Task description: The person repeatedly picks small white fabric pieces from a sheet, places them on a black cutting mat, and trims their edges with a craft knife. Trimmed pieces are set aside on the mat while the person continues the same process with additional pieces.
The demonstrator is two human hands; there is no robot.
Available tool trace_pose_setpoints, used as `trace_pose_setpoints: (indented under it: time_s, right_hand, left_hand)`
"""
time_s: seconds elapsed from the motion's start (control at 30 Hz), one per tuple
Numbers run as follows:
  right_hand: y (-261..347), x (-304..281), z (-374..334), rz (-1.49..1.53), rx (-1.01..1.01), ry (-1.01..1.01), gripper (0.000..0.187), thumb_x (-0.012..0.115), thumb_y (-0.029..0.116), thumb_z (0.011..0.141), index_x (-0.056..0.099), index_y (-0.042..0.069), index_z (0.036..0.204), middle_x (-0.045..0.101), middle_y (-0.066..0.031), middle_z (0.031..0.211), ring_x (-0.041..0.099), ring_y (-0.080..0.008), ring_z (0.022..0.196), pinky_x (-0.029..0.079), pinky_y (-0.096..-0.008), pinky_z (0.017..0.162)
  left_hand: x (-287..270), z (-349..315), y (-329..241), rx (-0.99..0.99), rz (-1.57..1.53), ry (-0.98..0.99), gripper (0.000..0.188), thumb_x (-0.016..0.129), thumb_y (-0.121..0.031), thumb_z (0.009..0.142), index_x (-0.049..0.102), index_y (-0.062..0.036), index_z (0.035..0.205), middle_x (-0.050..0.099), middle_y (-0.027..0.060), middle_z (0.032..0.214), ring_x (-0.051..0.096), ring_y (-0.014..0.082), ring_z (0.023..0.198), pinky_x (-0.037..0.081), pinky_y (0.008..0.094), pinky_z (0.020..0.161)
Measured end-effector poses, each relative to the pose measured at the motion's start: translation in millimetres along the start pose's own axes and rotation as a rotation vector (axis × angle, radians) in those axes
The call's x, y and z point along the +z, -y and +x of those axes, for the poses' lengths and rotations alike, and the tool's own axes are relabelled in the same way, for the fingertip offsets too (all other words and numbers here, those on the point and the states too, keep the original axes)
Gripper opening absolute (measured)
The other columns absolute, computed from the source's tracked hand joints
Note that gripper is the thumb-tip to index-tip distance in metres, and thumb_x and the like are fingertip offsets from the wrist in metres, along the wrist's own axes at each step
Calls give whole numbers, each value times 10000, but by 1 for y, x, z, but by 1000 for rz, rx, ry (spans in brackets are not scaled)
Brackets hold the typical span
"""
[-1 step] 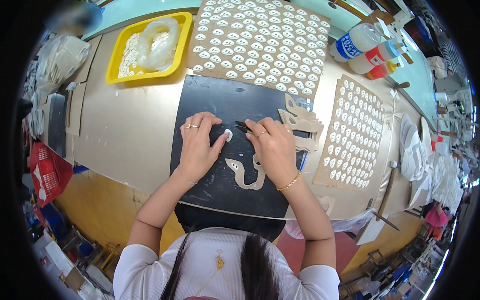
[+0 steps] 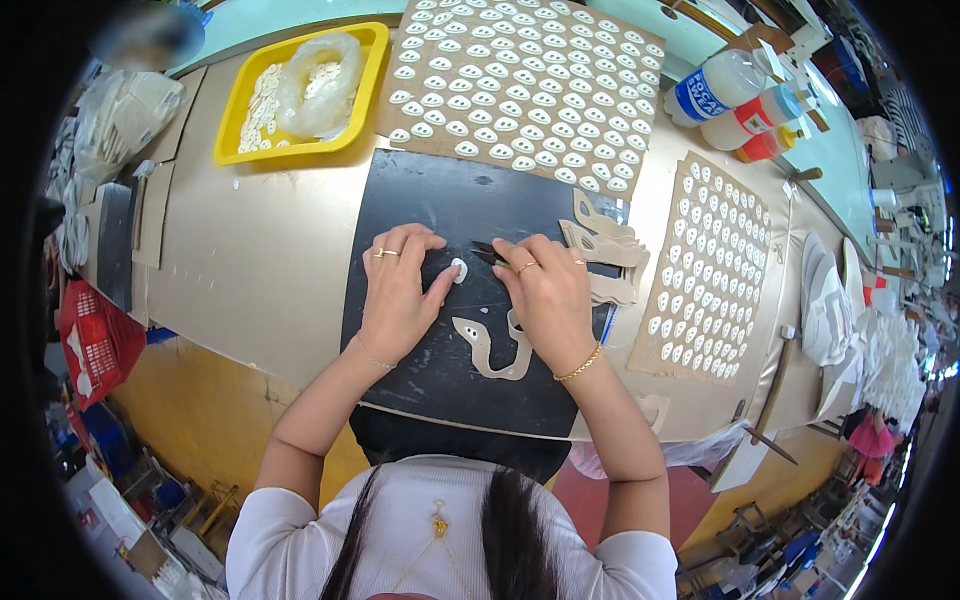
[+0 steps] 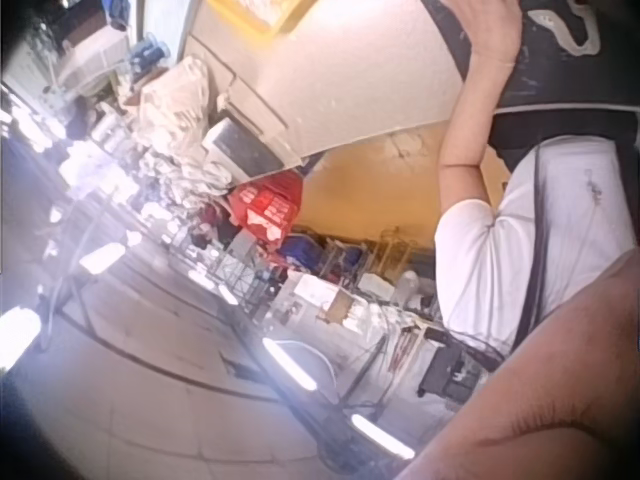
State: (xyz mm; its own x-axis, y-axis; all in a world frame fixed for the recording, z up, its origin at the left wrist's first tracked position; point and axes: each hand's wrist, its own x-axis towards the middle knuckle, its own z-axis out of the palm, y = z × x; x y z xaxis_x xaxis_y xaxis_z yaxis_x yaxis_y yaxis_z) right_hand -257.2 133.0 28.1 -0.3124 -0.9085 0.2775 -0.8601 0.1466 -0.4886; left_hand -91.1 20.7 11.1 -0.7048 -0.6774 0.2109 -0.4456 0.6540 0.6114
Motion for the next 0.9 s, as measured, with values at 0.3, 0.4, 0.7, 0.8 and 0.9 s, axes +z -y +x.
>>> trace_pose_setpoints:
  time_s: [0.3, 0.4, 0.7, 0.8, 0.9]
  right_hand:
    - [-1, 31, 33, 138, -25, -28, 269, 790, 132, 830, 747, 99, 1093, 633, -42, 861, 609, -215, 788, 408, -350, 761]
    - [10, 22, 54, 319, 140, -153, 289, 788, 148, 852, 732, 103, 1131, 636, -53, 883, 612, -211, 806, 426, -345, 765]
    - [-11, -52, 42, 414, 319, -303, 409, 676, 159, 1000, 569, -21, 1352, 610, -62, 1045, 566, -107, 876, 500, -260, 750]
    - [7, -59, 15, 218, 701, 41, 401, 770, 217, 924, 647, -9, 1231, 698, -117, 1056, 659, -171, 864, 530, -304, 734]
    - [4, -51, -9, 37, 778, 210, 360, 800, 230, 881, 690, 10, 1144, 720, -135, 1052, 700, -256, 865, 543, -346, 730]
  left_hand:
    - [1, 4, 2, -28, -23, -11, 381, 804, -126, 823, 589, -46, 1128, 578, 130, 1219, 516, 325, 1141, 365, 438, 968]
    - [4, 3, 3, -22, -16, -29, 360, 787, -123, 824, 585, -54, 1114, 567, 119, 1192, 523, 320, 1116, 374, 453, 963]
    - [2, 3, 5, -8, -27, -31, 322, 806, -119, 804, 619, -55, 1059, 588, 115, 1151, 537, 307, 1120, 374, 449, 974]
    - [2, 2, 5, -1, -30, -43, 320, 806, -121, 809, 618, -59, 1061, 591, 112, 1146, 542, 303, 1116, 375, 448, 976]
    - [1, 1, 6, 13, -38, -66, 305, 792, -143, 840, 620, -58, 1078, 596, 107, 1139, 549, 298, 1094, 374, 441, 971]
